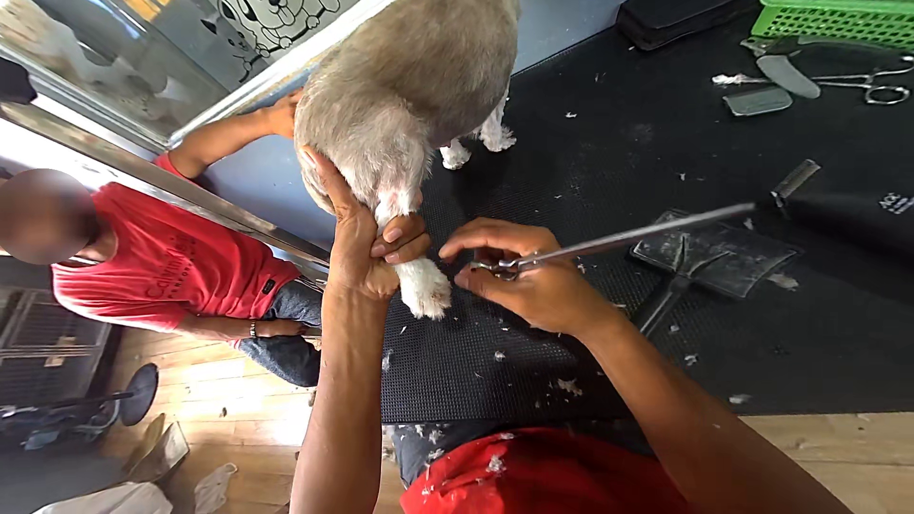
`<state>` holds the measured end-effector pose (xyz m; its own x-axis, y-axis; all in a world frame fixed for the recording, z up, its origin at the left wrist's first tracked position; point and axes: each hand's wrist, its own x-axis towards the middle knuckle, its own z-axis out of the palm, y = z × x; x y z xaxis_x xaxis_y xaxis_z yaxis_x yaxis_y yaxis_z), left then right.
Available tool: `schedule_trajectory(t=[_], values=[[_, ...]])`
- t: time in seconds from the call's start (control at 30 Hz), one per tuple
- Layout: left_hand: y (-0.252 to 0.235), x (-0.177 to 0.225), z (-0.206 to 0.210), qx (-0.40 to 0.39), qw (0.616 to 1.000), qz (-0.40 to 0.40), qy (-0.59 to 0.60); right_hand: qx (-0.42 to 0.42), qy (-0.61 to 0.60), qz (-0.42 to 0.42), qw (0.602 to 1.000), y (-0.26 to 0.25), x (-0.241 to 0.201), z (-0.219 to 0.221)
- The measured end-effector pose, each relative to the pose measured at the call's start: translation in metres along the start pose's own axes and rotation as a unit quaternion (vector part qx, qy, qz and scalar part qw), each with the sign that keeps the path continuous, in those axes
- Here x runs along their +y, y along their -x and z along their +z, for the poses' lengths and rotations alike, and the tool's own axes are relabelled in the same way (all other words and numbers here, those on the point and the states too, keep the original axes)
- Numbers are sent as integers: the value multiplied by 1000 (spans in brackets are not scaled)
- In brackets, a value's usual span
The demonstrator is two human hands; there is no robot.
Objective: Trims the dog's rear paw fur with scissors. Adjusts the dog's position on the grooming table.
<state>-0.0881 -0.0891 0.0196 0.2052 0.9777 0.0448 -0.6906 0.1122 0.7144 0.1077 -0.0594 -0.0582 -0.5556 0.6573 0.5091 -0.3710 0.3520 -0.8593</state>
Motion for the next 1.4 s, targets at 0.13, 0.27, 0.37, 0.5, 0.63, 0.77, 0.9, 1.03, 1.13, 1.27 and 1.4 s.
schedule_trajectory(t=[0.13,0.27,0.37,0.5,0.63,0.77,0.9,1.03,1.13,1.27,1.4], values=[[0,-1,1,4,1000,-4,14,13,-36,-56,998,10,17,17],[0,1,2,11,1000,-5,11,39,-32,-133,990,7,23,24],[2,1,3,4,1000,-5,7,43,-30,-142,988,6,24,23],[1,0,1,6,1000,-11,5,69,-4,-116,991,2,20,21],[-1,0,3,2,1000,-4,6,184,6,-84,979,-7,8,23],[-4,0,7,4,1000,2,10,172,58,-90,979,8,-7,21],[-8,0,10,18,1000,3,9,126,207,-146,959,29,-11,33],[-10,-2,13,27,1000,11,-2,137,288,-163,934,23,-9,38],[-10,-3,15,33,999,14,-13,147,286,-166,932,19,-6,39],[-9,-4,14,35,999,15,-19,163,267,-146,939,21,-8,41],[-9,-6,14,54,998,14,-30,169,227,-94,954,15,-15,41]])
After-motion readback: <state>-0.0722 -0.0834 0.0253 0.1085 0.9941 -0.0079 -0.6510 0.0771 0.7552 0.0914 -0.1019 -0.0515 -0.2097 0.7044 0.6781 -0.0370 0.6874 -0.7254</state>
